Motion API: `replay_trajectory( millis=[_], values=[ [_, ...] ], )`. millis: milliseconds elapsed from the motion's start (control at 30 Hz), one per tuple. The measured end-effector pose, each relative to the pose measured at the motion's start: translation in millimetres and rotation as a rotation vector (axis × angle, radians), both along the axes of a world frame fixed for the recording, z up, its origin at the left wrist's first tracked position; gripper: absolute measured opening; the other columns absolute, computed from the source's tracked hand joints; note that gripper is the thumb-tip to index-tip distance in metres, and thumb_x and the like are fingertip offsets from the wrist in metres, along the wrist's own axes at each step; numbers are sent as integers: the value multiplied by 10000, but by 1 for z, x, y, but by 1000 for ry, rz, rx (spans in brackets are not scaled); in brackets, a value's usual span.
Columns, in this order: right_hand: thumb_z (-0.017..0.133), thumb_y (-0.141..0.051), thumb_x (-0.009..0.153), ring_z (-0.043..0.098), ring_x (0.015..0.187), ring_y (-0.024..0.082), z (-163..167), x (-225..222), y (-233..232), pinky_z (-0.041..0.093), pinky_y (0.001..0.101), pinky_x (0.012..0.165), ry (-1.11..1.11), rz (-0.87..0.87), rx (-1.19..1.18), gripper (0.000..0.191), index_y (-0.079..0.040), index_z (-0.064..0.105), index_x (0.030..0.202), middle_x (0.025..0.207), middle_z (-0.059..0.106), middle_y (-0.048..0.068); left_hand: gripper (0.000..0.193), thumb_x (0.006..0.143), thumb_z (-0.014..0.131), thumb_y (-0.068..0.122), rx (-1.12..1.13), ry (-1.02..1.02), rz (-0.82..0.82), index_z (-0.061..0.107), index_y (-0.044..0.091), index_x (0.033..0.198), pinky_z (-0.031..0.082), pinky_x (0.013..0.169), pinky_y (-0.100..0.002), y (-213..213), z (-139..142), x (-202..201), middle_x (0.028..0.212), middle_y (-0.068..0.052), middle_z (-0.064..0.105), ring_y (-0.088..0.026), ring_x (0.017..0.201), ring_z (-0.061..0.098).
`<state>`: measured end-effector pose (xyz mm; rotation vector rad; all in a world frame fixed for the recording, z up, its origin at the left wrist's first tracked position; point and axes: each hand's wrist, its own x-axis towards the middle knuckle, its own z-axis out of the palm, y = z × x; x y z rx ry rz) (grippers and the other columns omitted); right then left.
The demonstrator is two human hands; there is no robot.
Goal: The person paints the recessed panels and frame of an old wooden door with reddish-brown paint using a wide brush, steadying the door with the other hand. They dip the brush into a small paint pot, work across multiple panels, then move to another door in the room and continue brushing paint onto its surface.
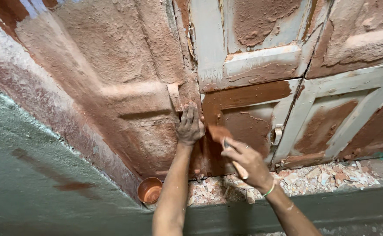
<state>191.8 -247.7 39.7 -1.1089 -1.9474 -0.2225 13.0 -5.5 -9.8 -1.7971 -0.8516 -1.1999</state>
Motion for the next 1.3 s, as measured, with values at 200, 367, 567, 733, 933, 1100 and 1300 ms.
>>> replay_trajectory(
  millis=[200,367,567,733,933,1100,1300],
  values=[
    [733,-125,847,672,1178,330,37,5,-11,591,374,977,20,-61,256,240,-146,746,1087,1350,630,190,653,969,333,325,-39,10,22,442,44,1549,-10,1286,-531,-2,2,-1,1674,-99,291,-229,1565,242],
    [743,-66,766,651,1196,368,-53,-10,1,582,411,952,-197,-84,-6,296,-161,717,1046,1381,624,170,633,1035,324,375,42,7,-33,356,58,1582,-27,1306,-539,1,4,-2,1704,-108,202,-229,1591,182],
    [742,39,761,657,1164,364,-135,-4,-15,579,417,1003,-153,-74,-695,456,-165,676,1164,1398,618,76,679,1003,368,338,39,22,-4,294,38,1608,-28,1291,-525,4,1,-3,1700,-130,187,-252,1588,176],
    [751,-2,685,641,1207,338,-80,4,0,581,394,982,-129,-74,-734,512,-217,711,1148,1452,576,23,664,971,376,309,45,16,-19,368,36,1576,12,1300,-550,4,2,-3,1678,-127,252,-255,1574,202],
    [747,-73,821,684,1182,302,42,9,-9,598,373,968,-5,-25,117,274,-179,737,1073,1398,639,148,639,982,391,364,12,1,1,466,43,1529,50,1291,-544,-4,2,-2,1615,-134,377,-257,1542,286],
    [747,-105,847,664,1191,319,68,11,-16,584,351,980,22,-38,301,212,-134,736,1056,1340,637,198,625,973,378,344,-31,25,35,500,48,1510,43,1289,-541,-3,0,-3,1598,-121,408,-260,1524,336],
    [720,-29,872,677,1177,325,-28,-5,5,616,328,881,-258,-82,-112,177,-126,677,1014,1429,612,102,684,1024,373,478,-1,25,-46,414,37,1546,-2,1285,-548,2,-2,-4,1636,-153,313,-283,1546,245]
  ],
)
